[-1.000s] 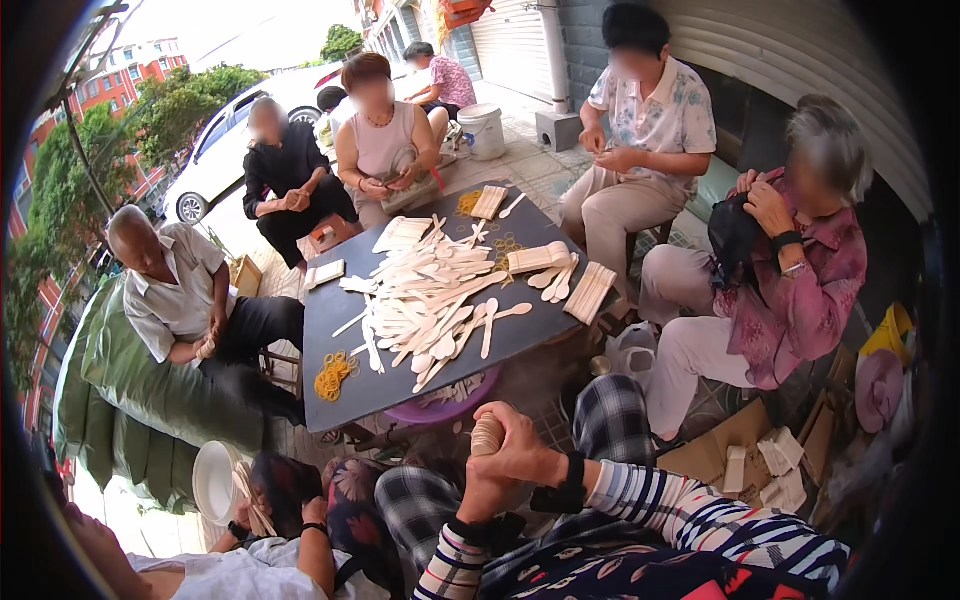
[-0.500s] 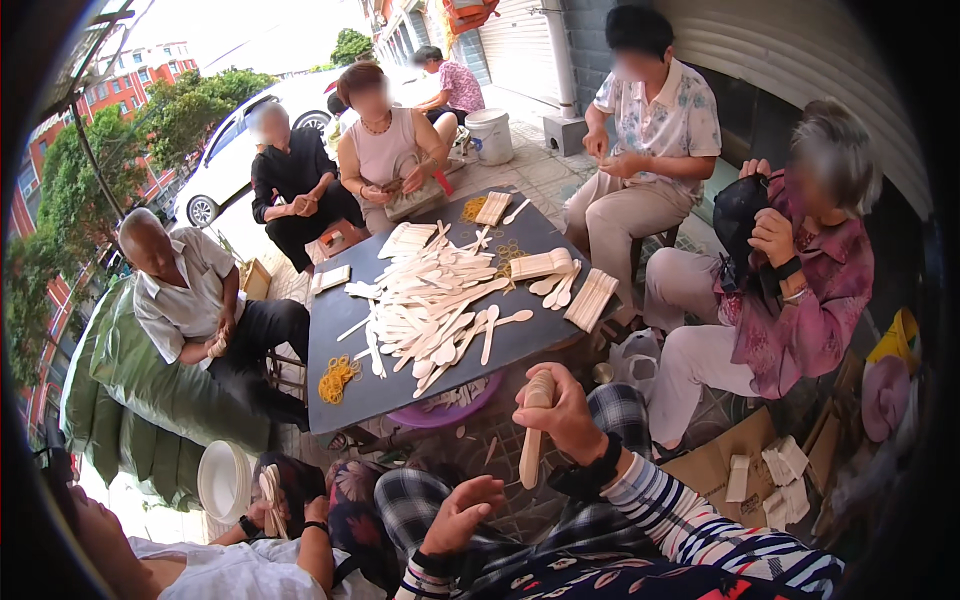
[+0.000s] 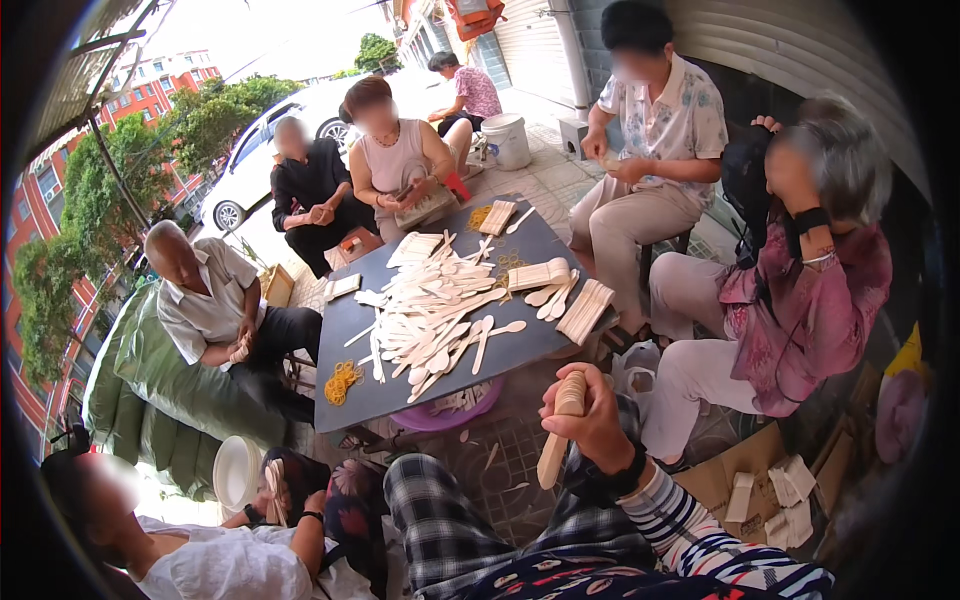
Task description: Stacking and bundling wooden spoons with rubber bands.
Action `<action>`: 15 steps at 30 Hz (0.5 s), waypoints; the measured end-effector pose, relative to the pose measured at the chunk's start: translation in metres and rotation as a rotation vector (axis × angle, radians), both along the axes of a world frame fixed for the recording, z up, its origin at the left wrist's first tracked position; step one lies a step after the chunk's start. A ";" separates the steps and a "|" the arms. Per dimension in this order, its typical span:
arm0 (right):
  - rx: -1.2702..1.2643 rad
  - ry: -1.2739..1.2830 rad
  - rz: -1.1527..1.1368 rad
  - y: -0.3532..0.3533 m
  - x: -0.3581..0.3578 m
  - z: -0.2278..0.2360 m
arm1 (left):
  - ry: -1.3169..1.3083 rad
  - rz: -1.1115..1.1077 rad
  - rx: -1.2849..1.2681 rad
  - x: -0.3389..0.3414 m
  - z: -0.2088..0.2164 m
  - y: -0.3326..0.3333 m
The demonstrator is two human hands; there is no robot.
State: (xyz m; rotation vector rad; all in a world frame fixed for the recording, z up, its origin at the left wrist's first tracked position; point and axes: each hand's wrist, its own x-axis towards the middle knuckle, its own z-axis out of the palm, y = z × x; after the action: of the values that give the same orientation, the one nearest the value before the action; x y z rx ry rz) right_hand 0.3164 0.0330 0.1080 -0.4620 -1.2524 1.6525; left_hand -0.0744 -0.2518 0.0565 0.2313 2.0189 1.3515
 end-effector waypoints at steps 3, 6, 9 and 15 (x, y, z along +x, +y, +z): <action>-0.061 -0.014 -0.027 0.006 0.009 0.000 | -0.003 0.011 -0.023 0.002 0.002 0.002; -0.084 -0.009 -0.047 0.012 0.017 -0.006 | -0.005 0.021 -0.029 0.008 0.005 0.000; -0.093 -0.022 -0.054 0.019 0.018 -0.005 | -0.038 0.022 -0.026 0.029 0.003 -0.018; -0.095 -0.029 -0.101 0.015 0.039 -0.001 | -0.198 -0.111 -0.078 0.108 -0.002 -0.062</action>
State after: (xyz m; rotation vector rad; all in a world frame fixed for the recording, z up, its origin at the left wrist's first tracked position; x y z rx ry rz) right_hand 0.3552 0.0480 0.1072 -0.5991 -1.1563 1.6296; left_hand 0.0335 -0.3142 0.0540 0.1640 1.8614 1.1765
